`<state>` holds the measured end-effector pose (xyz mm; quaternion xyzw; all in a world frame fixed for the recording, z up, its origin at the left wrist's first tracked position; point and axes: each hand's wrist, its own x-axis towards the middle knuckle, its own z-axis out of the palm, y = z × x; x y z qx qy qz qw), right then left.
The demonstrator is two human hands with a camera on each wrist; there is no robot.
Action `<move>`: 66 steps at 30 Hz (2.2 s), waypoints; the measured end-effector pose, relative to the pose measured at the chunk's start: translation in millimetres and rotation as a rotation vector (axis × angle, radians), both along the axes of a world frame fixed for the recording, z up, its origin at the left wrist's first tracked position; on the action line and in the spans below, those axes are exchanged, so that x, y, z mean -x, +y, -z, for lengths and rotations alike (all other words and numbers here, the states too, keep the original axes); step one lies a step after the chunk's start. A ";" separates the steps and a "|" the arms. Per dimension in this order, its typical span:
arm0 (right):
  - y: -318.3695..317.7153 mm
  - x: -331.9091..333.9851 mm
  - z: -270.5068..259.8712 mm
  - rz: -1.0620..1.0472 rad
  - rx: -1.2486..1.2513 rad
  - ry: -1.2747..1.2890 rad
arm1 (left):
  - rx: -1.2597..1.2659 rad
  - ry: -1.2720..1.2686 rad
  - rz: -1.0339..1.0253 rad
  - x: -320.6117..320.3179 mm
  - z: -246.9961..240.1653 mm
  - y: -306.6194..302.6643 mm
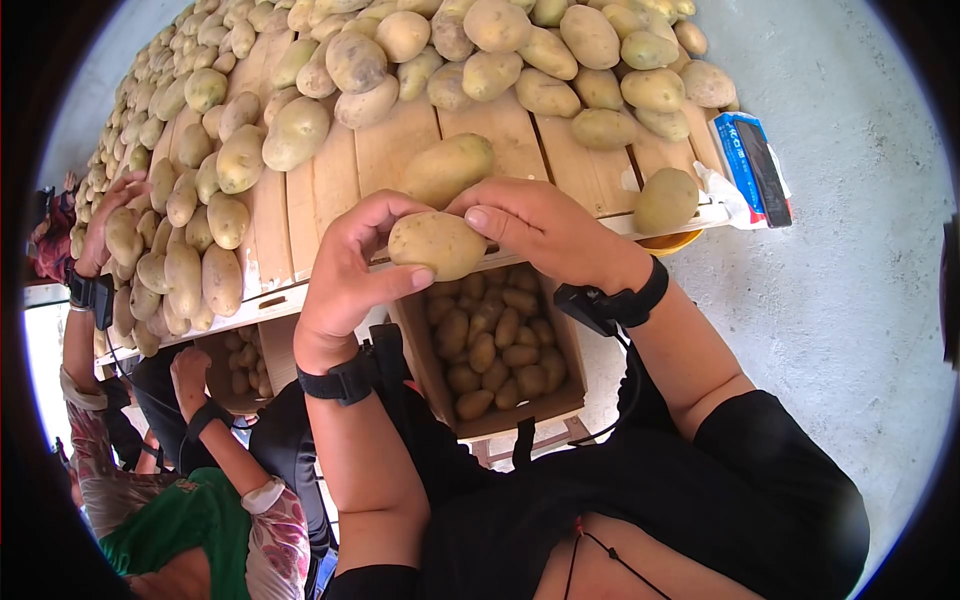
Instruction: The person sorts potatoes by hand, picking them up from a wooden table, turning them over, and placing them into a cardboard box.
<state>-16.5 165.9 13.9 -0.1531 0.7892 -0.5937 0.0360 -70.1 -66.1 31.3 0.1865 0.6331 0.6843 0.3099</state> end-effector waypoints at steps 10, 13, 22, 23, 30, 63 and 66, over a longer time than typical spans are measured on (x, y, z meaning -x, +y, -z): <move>-0.2 0.9 1.6 0.008 -0.033 0.024 | 0.008 0.008 0.016 0.8 1.6 -0.2; -0.7 1.2 3.3 0.013 -0.049 0.053 | 0.015 0.001 0.028 1.8 2.3 -1.1; -3.7 2.0 7.0 0.073 -0.087 0.067 | 0.066 0.020 0.038 2.0 4.7 7.4; -4.3 1.9 7.5 0.085 -0.093 0.060 | 0.075 0.032 0.044 2.2 4.8 8.1; -4.7 1.9 5.3 0.087 -0.068 0.035 | 0.066 0.026 0.047 2.6 3.7 7.0; -5.3 1.7 6.4 0.108 -0.079 0.049 | 0.085 0.064 0.041 0.9 3.6 9.1; -5.5 1.9 8.0 0.112 -0.082 0.051 | 0.101 0.064 0.042 0.8 3.3 9.6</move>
